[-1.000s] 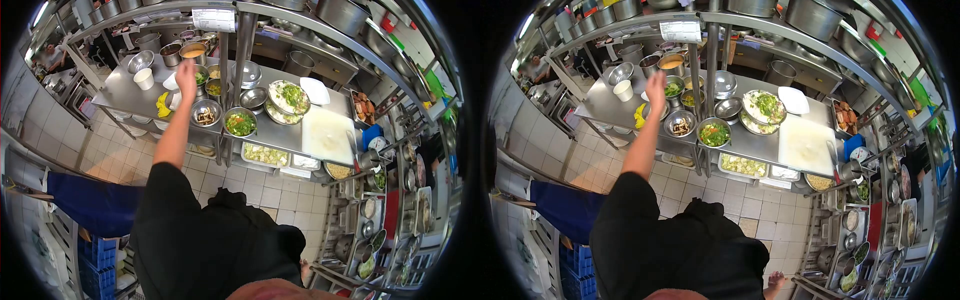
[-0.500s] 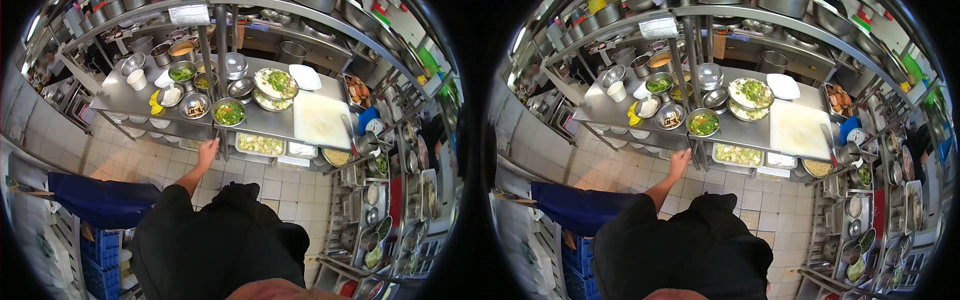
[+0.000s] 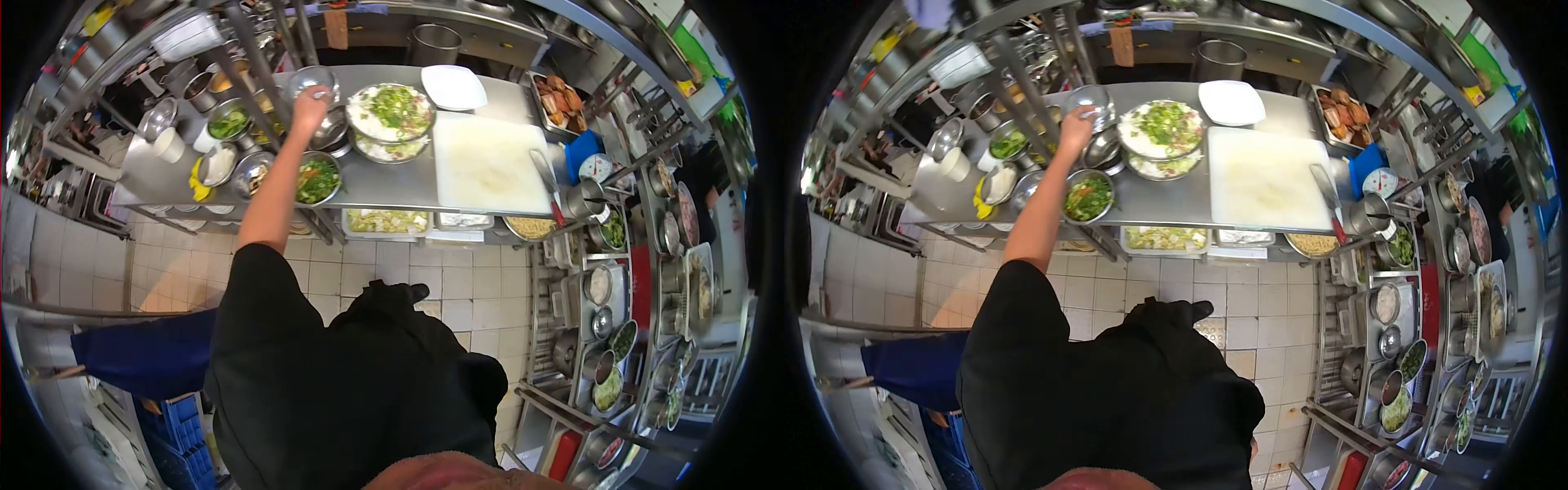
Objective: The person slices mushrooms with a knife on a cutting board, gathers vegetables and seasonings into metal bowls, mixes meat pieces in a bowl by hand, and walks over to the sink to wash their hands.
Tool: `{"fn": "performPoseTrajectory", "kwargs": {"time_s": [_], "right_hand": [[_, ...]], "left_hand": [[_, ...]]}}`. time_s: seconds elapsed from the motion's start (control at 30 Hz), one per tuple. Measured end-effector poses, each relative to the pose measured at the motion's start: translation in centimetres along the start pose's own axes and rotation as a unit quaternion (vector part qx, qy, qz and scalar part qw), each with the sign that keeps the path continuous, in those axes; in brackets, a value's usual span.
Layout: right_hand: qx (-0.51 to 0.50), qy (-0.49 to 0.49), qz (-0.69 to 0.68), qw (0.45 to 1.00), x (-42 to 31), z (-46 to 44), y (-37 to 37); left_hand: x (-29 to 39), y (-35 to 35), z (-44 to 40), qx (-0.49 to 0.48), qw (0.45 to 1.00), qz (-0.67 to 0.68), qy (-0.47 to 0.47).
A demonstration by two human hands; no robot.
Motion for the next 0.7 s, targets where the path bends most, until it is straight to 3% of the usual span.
{"fn": "performPoseTrajectory", "kwargs": {"time_s": [0.07, 0.17, 0.2, 0.23, 0.27, 0.3, 0.33, 0.37, 0.4, 0.43, 0.47, 0.5, 0.6, 0.7], "right_hand": [[0.023, -0.013, 0.0, 1.0, 0.1, 0.2, 2.3], [0.05, -0.017, -0.003, 0.999, -0.2, 0.8, 6.0], [0.048, -0.009, -0.004, 0.999, -0.6, 1.0, 6.9], [0.039, 0.009, 0.004, 0.999, -0.9, 1.2, 7.7], [0.029, 0.038, 0.02, 0.999, -1.5, 1.0, 8.2], [0.026, 0.073, 0.031, 0.997, -2.0, 1.3, 8.2], [0.127, 0.084, 0.057, 0.987, -5.0, 4.0, 7.0], [0.143, 0.098, 0.047, 0.984, -6.3, 2.7, 7.1], [0.147, 0.104, 0.115, 0.977, -8.8, 4.3, 5.9], [0.139, 0.197, 0.203, 0.949, -12.0, 5.1, 5.0], [0.156, 0.158, 0.16, 0.962, -13.7, 5.5, 4.0], [0.176, 0.12, 0.113, 0.97, -15.3, 6.1, 3.0], [0.17, 0.131, 0.124, 0.969, -21.7, 7.0, 0.5], [0.187, 0.211, 0.133, 0.95, -29.5, 8.6, -1.1]], "left_hand": [[-1.8, -3.0, -4.1, 0.03, 0.986, -0.086, -0.14], [-7.5, -7.5, -8.4, -0.084, 0.935, -0.334, -0.083], [-10.1, -7.7, -9.6, -0.079, 0.947, -0.309, -0.045], [-13.3, -8.7, -11.1, -0.096, 0.937, -0.334, -0.035], [-14.2, -8.9, -10.7, -0.149, 0.907, -0.392, 0.037], [-18.0, -10.0, -12.6, -0.178, 0.915, -0.362, 0.016], [-21.8, -11.2, -14.4, -0.208, 0.921, -0.33, -0.003], [-24.6, -12.3, -15.5, -0.239, 0.924, -0.297, -0.021], [-25.2, -12.7, -17.3, -0.23, 0.879, -0.396, -0.13], [-24.7, -12.9, -18.2, -0.193, 0.806, -0.506, -0.241], [-23.4, -12.8, -18.4, -0.133, 0.722, -0.591, -0.334], [-21.6, -11.9, -16.9, -0.119, 0.717, -0.547, -0.416], [-20.4, -17.4, -8.2, -0.109, 0.853, -0.411, -0.304], [-12.8, -27.6, 4.3, -0.154, 0.921, -0.276, -0.226]]}}
Point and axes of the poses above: each hand's wrist, its own z-axis away from the middle knuckle, its own y-axis out of the back of the hand, x = y × z, the point moved 10 cm from there along -z, towards the middle knuckle, and after that the axes turned 5 degrees about x, right-handed, at the moved point
